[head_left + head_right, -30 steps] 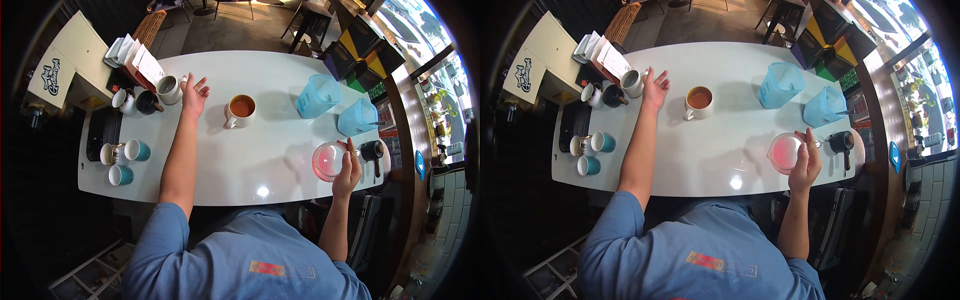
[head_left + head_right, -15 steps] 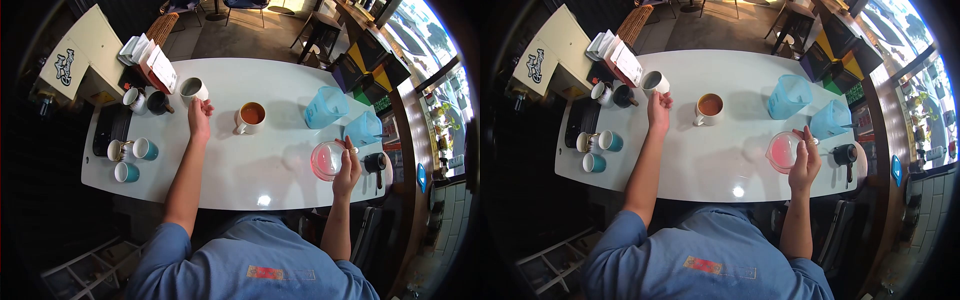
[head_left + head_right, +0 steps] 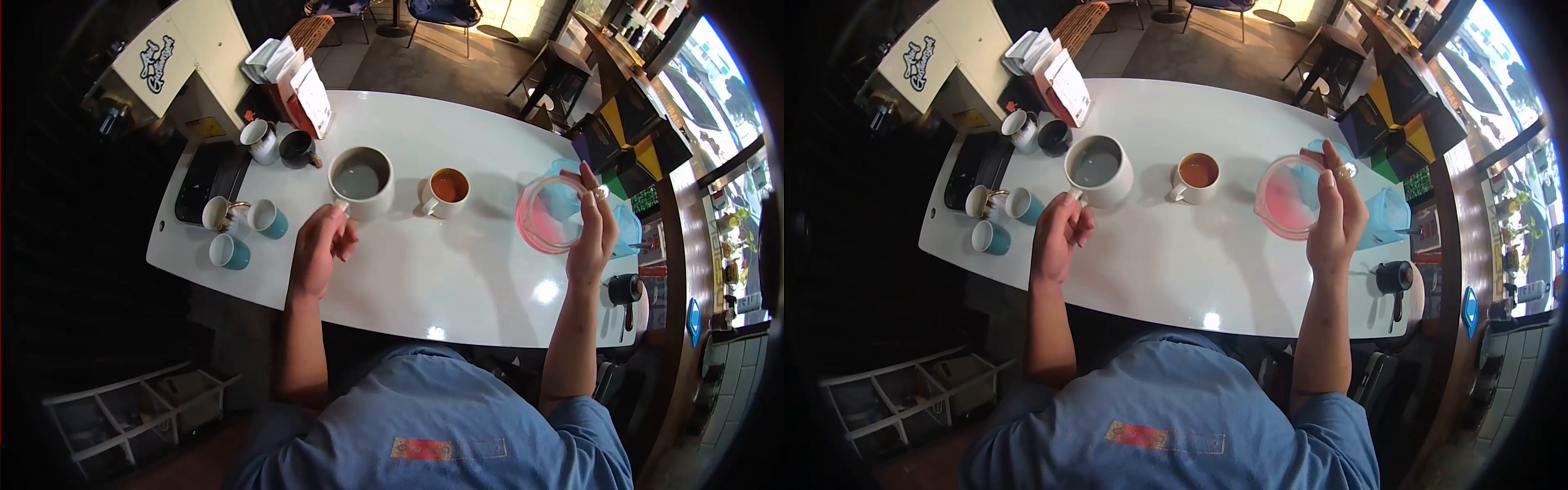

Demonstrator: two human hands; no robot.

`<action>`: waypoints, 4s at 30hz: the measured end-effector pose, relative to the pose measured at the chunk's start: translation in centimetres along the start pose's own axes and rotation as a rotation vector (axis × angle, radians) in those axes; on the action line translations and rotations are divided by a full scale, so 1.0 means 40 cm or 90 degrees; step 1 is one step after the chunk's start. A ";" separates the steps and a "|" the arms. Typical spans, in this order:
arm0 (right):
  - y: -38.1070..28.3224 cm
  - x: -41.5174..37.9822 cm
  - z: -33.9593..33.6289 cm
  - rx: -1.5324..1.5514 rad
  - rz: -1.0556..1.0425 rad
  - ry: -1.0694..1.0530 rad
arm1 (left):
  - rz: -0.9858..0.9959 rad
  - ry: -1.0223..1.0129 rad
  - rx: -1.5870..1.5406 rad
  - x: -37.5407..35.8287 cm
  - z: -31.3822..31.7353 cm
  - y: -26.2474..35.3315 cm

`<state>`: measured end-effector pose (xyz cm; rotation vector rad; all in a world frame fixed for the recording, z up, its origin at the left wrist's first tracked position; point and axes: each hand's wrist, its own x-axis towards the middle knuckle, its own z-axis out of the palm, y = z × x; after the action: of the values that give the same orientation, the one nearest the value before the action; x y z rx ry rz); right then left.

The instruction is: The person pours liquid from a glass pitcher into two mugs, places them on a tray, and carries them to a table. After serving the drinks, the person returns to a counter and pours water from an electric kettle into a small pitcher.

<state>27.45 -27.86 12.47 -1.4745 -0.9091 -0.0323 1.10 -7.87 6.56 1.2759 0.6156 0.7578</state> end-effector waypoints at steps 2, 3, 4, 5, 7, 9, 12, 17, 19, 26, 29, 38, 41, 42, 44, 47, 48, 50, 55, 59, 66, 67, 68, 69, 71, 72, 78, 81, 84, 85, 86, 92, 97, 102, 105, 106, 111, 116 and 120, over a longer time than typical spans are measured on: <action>-0.021 0.028 0.033 0.036 -0.002 -0.011 | -0.025 -0.052 0.036 -0.038 0.003 0.012; -0.027 0.042 0.047 0.040 -0.034 -0.036 | -0.030 -0.066 -0.009 -0.051 0.007 0.013; -0.033 0.054 0.061 0.043 -0.067 -0.060 | -0.029 -0.061 -0.009 -0.061 0.010 0.013; -0.038 0.065 0.075 0.039 -0.068 -0.069 | -0.046 -0.086 -0.018 -0.071 0.013 0.013; -0.044 0.083 0.106 0.062 -0.098 -0.097 | -0.064 -0.130 -0.029 -0.087 0.023 0.016; -0.053 0.100 0.141 0.072 -0.166 -0.123 | -0.083 -0.150 -0.052 -0.095 0.036 0.011; -0.068 0.129 0.168 -0.005 -0.287 -0.177 | -0.087 -0.169 -0.051 -0.096 0.051 0.006; -0.096 0.153 0.204 -0.075 -0.414 -0.230 | -0.093 -0.201 -0.051 -0.087 0.063 -0.003; -0.099 0.167 0.211 -0.098 -0.463 -0.239 | -0.096 -0.206 -0.073 -0.080 0.066 -0.005; -0.114 0.185 0.228 -0.164 -0.563 -0.283 | -0.092 -0.227 -0.048 -0.063 0.073 -0.011; -0.109 0.194 0.233 -0.180 -0.601 -0.287 | -0.105 -0.225 -0.055 -0.058 0.075 -0.014; -0.106 0.212 0.230 -0.198 -0.652 -0.310 | -0.121 -0.213 -0.068 -0.051 0.085 -0.023; -0.110 0.218 0.228 -0.202 -0.674 -0.313 | -0.123 -0.218 -0.078 -0.049 0.088 -0.028; -0.111 0.221 0.226 -0.205 -0.674 -0.311 | -0.123 -0.221 -0.078 -0.046 0.089 -0.030; -0.111 0.220 0.221 -0.213 -0.672 -0.309 | -0.120 -0.207 -0.080 -0.047 0.091 -0.036; -0.116 0.220 0.216 -0.224 -0.670 -0.313 | -0.121 -0.200 -0.077 -0.047 0.097 -0.027; -0.116 0.220 0.215 -0.225 -0.669 -0.314 | -0.122 -0.201 -0.078 -0.045 0.099 -0.027; -0.115 0.217 0.210 -0.248 -0.656 -0.316 | -0.122 -0.201 -0.077 -0.047 0.102 -0.029; -0.138 0.212 0.208 -0.263 -0.652 -0.334 | -0.127 -0.203 -0.093 -0.046 0.107 -0.050; -0.162 0.200 0.213 -0.277 -0.647 -0.344 | -0.140 -0.205 -0.120 -0.050 0.114 -0.068; -0.166 0.191 0.216 -0.279 -0.656 -0.349 | -0.142 -0.192 -0.119 -0.059 0.115 -0.081; -0.168 0.190 0.217 -0.278 -0.656 -0.351 | -0.143 -0.188 -0.115 -0.060 0.113 -0.080; -0.168 0.193 0.218 -0.278 -0.654 -0.351 | -0.143 -0.184 -0.110 -0.059 0.111 -0.078; -0.168 0.197 0.221 -0.281 -0.673 -0.351 | -0.145 -0.184 -0.109 -0.058 0.109 -0.081; -0.168 0.191 0.224 -0.283 -0.690 -0.355 | -0.126 -0.178 -0.122 -0.060 0.104 -0.091; -0.168 0.187 0.226 -0.286 -0.682 -0.356 | -0.127 -0.178 -0.123 -0.061 0.103 -0.092; -0.166 0.175 0.240 -0.279 -0.680 -0.362 | -0.116 -0.170 -0.125 -0.067 0.090 -0.096; -0.165 0.173 0.248 -0.274 -0.684 -0.367 | -0.122 -0.160 -0.092 -0.075 0.088 -0.093; -0.169 0.171 0.251 -0.287 -0.692 -0.368 | -0.127 -0.161 -0.100 -0.076 0.083 -0.095; -0.171 0.170 0.250 -0.304 -0.695 -0.370 | -0.127 -0.162 -0.099 -0.077 0.082 -0.098; -0.161 0.173 0.253 -0.305 -0.696 -0.370 | -0.126 -0.163 -0.098 -0.076 0.081 -0.099; -0.133 0.182 0.264 -0.203 -0.730 -0.332 | -0.129 -0.169 -0.111 -0.073 0.075 -0.105; -0.133 0.183 0.270 -0.185 -0.748 -0.312 | -0.124 -0.172 -0.097 -0.071 0.075 -0.102; -0.149 0.174 0.258 -0.235 -0.695 -0.329 | -0.123 -0.178 -0.109 -0.069 0.077 -0.107; -0.136 0.183 0.257 -0.223 -0.718 -0.321 | -0.137 -0.174 -0.109 -0.068 0.083 -0.102; -0.135 0.184 0.256 -0.227 -0.728 -0.321 | -0.138 -0.175 -0.108 -0.068 0.084 -0.102; -0.143 0.180 0.248 -0.242 -0.695 -0.332 | -0.140 -0.170 -0.101 -0.067 0.091 -0.101; -0.140 0.183 0.245 -0.227 -0.716 -0.321 | -0.137 -0.177 -0.117 -0.067 0.094 -0.100; -0.139 0.182 0.245 -0.226 -0.718 -0.322 | -0.136 -0.175 -0.122 -0.066 0.094 -0.106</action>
<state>24.52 -16.74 19.39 -1.1073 -2.1439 -0.7014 3.04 -12.73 3.14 1.0936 0.4360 0.4433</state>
